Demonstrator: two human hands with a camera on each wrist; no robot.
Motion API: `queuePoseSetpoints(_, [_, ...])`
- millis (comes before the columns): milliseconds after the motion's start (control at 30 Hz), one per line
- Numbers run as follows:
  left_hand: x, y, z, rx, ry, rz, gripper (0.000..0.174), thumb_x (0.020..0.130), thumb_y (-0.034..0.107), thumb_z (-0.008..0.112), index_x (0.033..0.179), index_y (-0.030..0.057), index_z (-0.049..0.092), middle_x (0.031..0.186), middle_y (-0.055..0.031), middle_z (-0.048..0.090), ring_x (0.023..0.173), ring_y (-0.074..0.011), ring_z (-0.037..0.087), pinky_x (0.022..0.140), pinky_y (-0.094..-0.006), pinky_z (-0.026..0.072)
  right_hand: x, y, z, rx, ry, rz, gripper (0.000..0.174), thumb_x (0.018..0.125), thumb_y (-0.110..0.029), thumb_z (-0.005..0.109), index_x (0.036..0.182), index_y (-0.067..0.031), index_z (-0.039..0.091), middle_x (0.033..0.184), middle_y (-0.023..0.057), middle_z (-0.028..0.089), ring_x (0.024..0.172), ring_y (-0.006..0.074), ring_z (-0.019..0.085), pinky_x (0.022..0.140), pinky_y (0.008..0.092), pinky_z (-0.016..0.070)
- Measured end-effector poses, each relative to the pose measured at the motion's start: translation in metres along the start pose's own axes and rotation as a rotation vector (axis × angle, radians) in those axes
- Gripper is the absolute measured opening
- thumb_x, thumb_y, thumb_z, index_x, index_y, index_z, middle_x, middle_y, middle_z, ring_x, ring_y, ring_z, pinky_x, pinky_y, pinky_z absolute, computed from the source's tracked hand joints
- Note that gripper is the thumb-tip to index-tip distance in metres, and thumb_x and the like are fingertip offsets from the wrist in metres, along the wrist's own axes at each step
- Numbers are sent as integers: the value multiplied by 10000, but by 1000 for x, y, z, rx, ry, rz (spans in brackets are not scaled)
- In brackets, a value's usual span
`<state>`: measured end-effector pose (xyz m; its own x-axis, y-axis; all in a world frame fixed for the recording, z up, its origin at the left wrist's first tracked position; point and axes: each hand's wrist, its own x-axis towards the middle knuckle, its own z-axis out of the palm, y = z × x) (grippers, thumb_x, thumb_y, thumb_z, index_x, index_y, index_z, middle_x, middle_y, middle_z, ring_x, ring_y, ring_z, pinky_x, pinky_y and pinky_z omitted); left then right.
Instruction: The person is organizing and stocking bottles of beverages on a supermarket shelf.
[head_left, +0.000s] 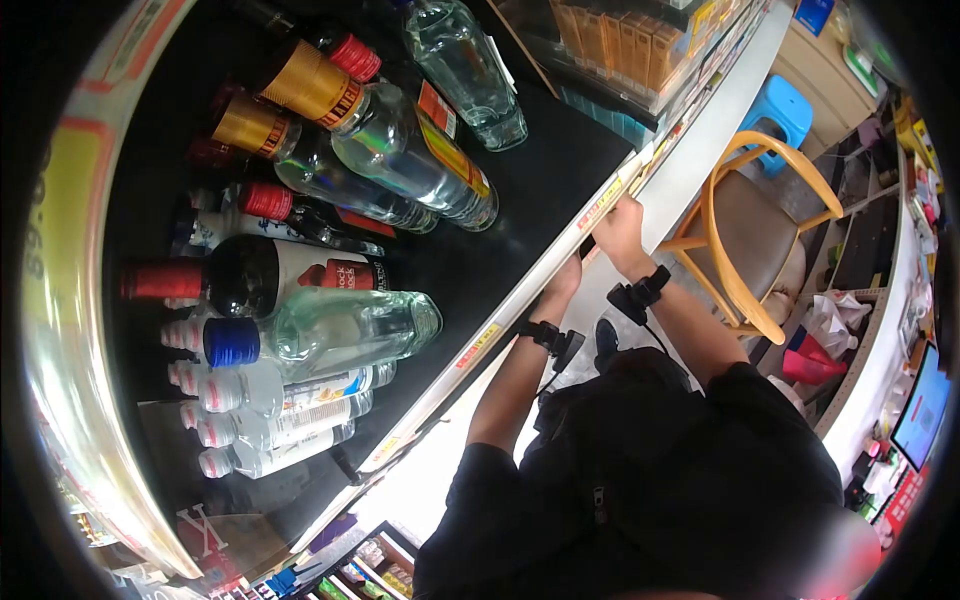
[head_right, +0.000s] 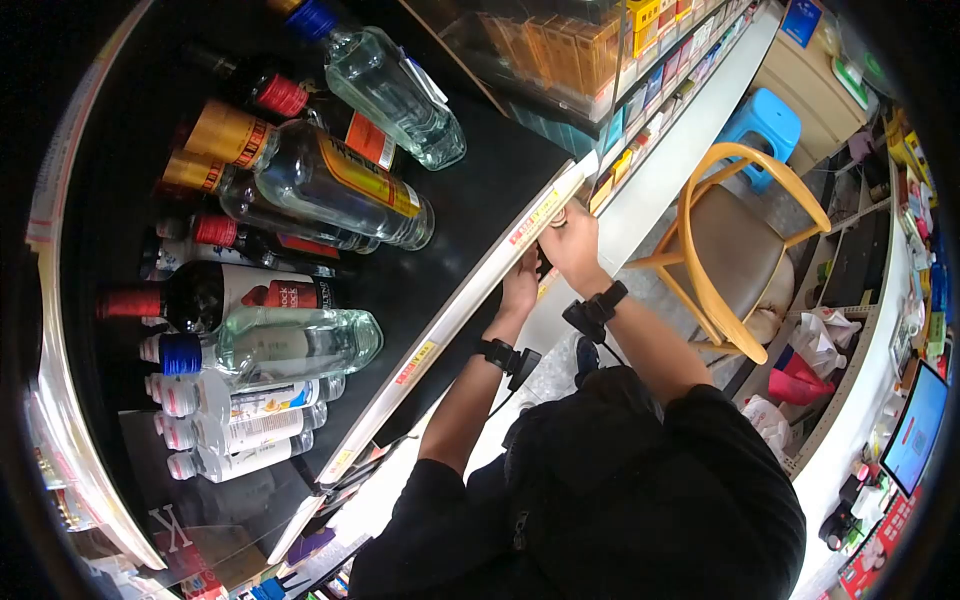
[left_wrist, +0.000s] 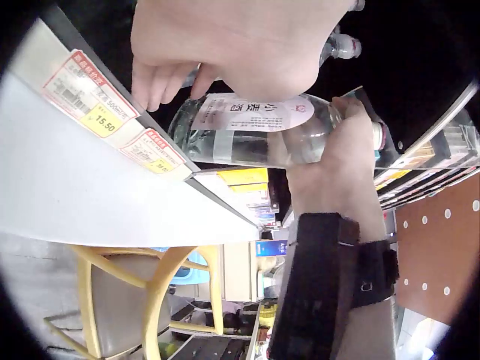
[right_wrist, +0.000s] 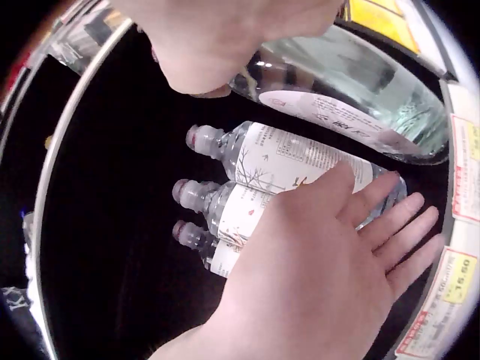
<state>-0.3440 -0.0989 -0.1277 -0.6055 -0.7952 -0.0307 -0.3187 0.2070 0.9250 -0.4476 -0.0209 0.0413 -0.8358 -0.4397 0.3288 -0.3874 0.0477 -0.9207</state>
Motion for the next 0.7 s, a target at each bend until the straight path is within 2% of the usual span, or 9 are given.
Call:
queuePoseSetpoints(133, [-4,5,0,-93,-46,-63,510,999,436,413,1281,21,504,1109,-73,575,926,-136,552,776,-288,465,-11,-12,-10,56,-2,42,146,771,-56,651,857,54,609,816,169,670,722,250,668,663,307,515])
queuePoseSetpoints(200, [-5,7,-4,-80,-74,-61,517,998,439,411,1286,19,499,1126,-83,576,953,-149,558,794,-299,468,-18,-2,-9,313,76,115,140,793,-22,649,910,49,622,994,144,683,875,177,651,774,276,509])
queuePoseSetpoints(233, [-5,8,-7,-67,-100,-62,523,997,442,410,1290,17,495,1144,-93,576,980,-161,564,811,-310,471,-22,-2,-11,313,75,115,140,793,-22,649,910,49,622,994,144,683,875,177,651,774,276,509])
queuePoseSetpoints(300, [-6,7,-11,-63,-117,-50,529,997,446,407,1300,19,486,1154,-101,574,992,-168,566,819,-317,473,-32,-3,-16,385,111,102,135,826,5,629,958,34,627,1140,146,646,1034,177,604,896,287,470])
queuePoseSetpoints(367, [-8,4,-16,-58,-133,-40,535,998,449,403,1309,20,478,1164,-110,572,1003,-175,568,826,-323,475,-38,-3,-19,408,132,115,146,836,1,629,978,28,627,1146,163,639,1060,195,596,920,302,457])
queuePoseSetpoints(433, [-14,15,-25,-201,-189,-294,548,997,450,401,1330,18,456,1188,-133,563,1023,-185,565,859,-337,476,-44,-4,-24,462,175,167,160,858,-9,623,1013,31,623,1148,197,630,1102,233,582,976,337,425])
queuePoseSetpoints(567, [-33,50,-32,-322,-180,-298,563,998,441,402,1346,-1,428,1205,-151,560,1027,-191,576,882,-335,476,-57,-12,-44,580,188,216,154,865,-8,604,1009,42,618,1151,201,625,1080,245,590,971,347,436])
queuePoseSetpoints(633, [-48,72,-35,-511,-16,-200,384,985,308,495,1203,0,565,1053,-107,646,908,-157,591,835,-297,464,-65,-21,-56,617,187,264,159,867,-12,598,1016,41,616,1149,201,626,1079,244,590,969,347,437])
queuePoseSetpoints(700, [-66,108,-49,-479,-71,-241,439,989,358,471,1225,-5,547,1075,-116,638,939,-162,588,866,-295,453,-74,-31,-68,572,164,271,175,880,-35,567,1036,36,605,1152,203,625,1075,244,590,964,345,439])
